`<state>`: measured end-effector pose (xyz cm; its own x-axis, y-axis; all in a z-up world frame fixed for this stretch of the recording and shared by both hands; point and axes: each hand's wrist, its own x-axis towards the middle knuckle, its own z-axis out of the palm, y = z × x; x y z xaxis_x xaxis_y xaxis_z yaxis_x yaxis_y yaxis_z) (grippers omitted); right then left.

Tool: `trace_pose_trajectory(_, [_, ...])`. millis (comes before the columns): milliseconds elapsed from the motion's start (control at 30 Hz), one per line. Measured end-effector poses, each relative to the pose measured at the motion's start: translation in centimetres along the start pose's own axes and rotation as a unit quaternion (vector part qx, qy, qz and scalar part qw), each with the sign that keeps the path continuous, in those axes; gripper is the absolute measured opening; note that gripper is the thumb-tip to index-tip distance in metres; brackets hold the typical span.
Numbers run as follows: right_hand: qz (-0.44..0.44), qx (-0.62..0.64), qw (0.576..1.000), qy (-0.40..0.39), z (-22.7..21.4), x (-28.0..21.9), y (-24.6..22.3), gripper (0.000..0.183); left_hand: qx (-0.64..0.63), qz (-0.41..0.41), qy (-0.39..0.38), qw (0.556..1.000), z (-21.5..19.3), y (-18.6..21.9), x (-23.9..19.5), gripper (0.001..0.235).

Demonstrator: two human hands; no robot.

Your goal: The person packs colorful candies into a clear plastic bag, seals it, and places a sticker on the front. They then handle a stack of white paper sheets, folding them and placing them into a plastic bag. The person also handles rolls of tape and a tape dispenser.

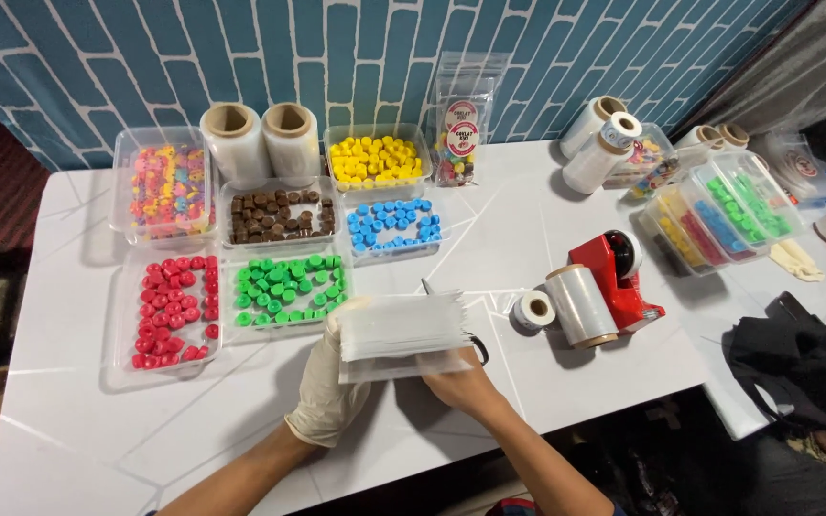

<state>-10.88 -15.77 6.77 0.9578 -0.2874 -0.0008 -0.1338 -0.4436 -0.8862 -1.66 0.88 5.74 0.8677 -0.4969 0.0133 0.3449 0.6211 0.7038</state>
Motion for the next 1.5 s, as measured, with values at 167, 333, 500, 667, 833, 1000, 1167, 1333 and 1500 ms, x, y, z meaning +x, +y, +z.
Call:
trace_pose_trajectory(167, [-0.080,0.012,0.997,-0.001,-0.8,-0.2,-3.3,0.036,0.186,-0.004,0.031,0.982,-2.4,-1.6,0.3,0.063])
trace_pose_trajectory(333, [-0.070,-0.035,0.996,-0.035,-0.4,0.1,-0.2,0.029,-0.071,-0.047,0.054,0.995,-0.6,-1.4,0.4,0.070])
trace_pose_trajectory(500, [-0.038,0.038,0.998,-0.020,-1.3,-0.7,-5.2,0.048,-0.145,-0.227,0.077,0.960,1.1,1.5,-1.1,0.068])
trace_pose_trajectory(667, [-0.111,0.111,0.986,0.052,-0.5,-0.1,-4.3,0.037,0.495,0.237,-0.116,0.828,-4.5,-3.7,-0.5,0.062])
trace_pose_trajectory(833, [-0.116,0.045,0.992,0.037,-2.6,-0.7,-6.1,0.035,0.292,0.052,-0.083,0.951,2.9,3.6,-3.5,0.058])
trace_pose_trajectory(1000, [-0.243,-0.312,0.917,-0.047,-5.3,-1.6,-9.4,0.031,0.540,0.369,0.065,0.754,0.6,7.9,-6.1,0.140])
trace_pose_trajectory(1167, [-0.340,-0.355,0.865,-0.102,-2.2,-0.6,-10.1,0.030,0.479,0.137,0.036,0.866,-0.7,7.1,-7.3,0.112])
trace_pose_trajectory(1333, [-0.266,-0.303,0.913,-0.060,-4.0,-2.1,-10.8,0.043,0.429,0.190,0.058,0.881,-2.1,5.9,-7.4,0.094])
trace_pose_trajectory(1500, [-0.047,0.172,0.980,0.089,-1.4,-3.8,-4.7,0.086,0.351,0.156,0.096,0.918,-0.8,5.8,-7.6,0.142])
